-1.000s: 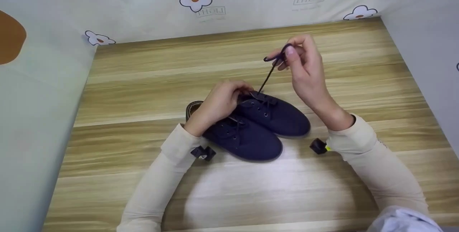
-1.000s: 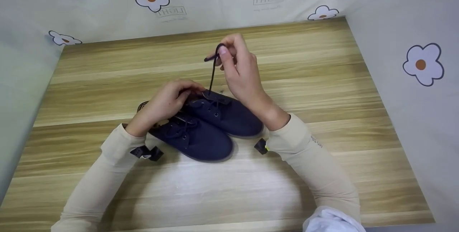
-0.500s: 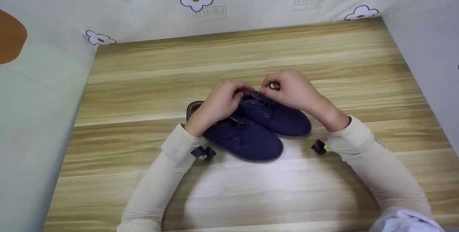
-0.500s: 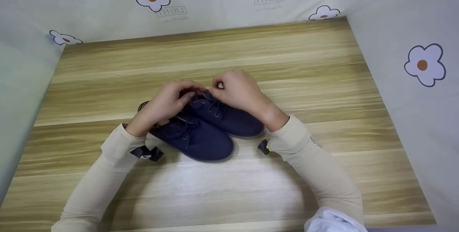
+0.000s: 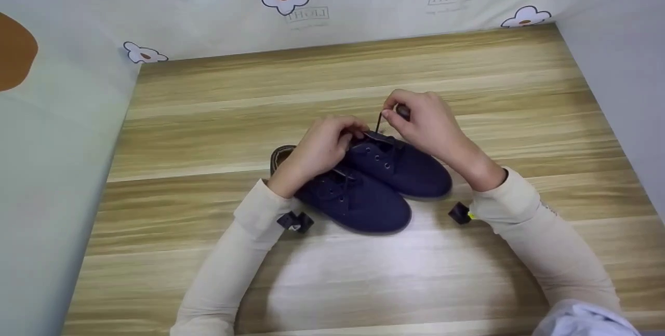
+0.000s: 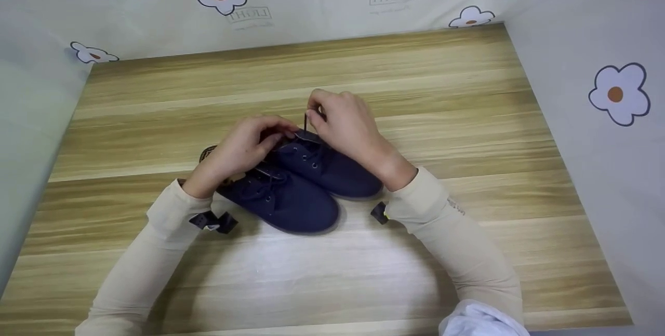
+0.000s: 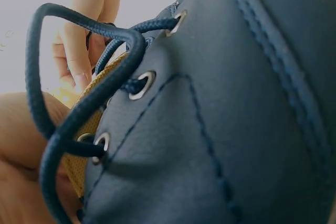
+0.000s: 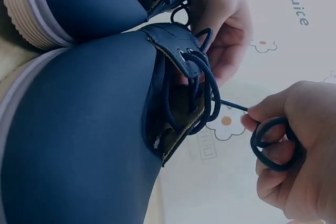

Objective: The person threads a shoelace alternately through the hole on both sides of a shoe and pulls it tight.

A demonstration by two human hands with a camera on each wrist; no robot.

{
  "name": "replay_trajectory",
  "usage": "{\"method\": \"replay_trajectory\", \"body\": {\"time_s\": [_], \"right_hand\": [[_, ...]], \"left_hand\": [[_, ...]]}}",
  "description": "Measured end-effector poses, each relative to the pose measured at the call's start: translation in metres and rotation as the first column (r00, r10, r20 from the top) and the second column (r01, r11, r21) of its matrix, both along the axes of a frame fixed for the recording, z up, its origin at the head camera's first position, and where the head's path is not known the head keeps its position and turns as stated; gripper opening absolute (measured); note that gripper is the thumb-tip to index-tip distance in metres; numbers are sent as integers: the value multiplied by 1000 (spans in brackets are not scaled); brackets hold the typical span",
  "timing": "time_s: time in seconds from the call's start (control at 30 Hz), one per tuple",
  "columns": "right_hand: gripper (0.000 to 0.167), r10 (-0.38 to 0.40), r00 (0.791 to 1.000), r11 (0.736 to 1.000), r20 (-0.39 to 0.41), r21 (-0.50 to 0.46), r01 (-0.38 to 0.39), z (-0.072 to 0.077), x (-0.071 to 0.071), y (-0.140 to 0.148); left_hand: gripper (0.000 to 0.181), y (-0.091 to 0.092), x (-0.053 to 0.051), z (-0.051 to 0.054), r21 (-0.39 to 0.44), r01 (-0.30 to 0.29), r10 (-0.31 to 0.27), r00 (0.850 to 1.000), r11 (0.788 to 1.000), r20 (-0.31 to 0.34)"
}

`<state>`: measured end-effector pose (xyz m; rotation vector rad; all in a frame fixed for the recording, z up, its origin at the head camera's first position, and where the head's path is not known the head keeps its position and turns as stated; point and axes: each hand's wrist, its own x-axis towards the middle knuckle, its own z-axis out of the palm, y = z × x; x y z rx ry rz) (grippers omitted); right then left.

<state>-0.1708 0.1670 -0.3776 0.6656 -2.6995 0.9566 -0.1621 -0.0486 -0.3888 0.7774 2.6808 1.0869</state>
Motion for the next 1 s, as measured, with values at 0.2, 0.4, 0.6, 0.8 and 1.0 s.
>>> {"method": "replay_trajectory", "body": {"time_s": [0.2, 0.4, 0.6, 0.8, 1.0], "right_hand": [[11, -84, 994, 957, -73, -284, 60, 7, 0, 1], [15, -1, 999, 914, 32, -405, 14, 5, -1, -4], [11, 61, 975, 916, 216, -400, 31, -3, 0, -5], [28, 185, 936, 977, 300, -161, -141, -11, 4, -2], [31, 278, 906, 959, 318, -37, -281, -15, 4, 2]], "left_hand": [[31, -1, 1, 1, 3, 8, -8, 1000, 1000, 0], [36, -4, 1, 1, 14, 42, -42, 998, 999, 35], [32, -8, 3, 4, 62, 105, -112, 986, 993, 125], [13, -6, 4, 0, 142, 46, -59, 994, 989, 90], [17, -3, 2, 0, 398, -70, -5, 983, 915, 183]]}}
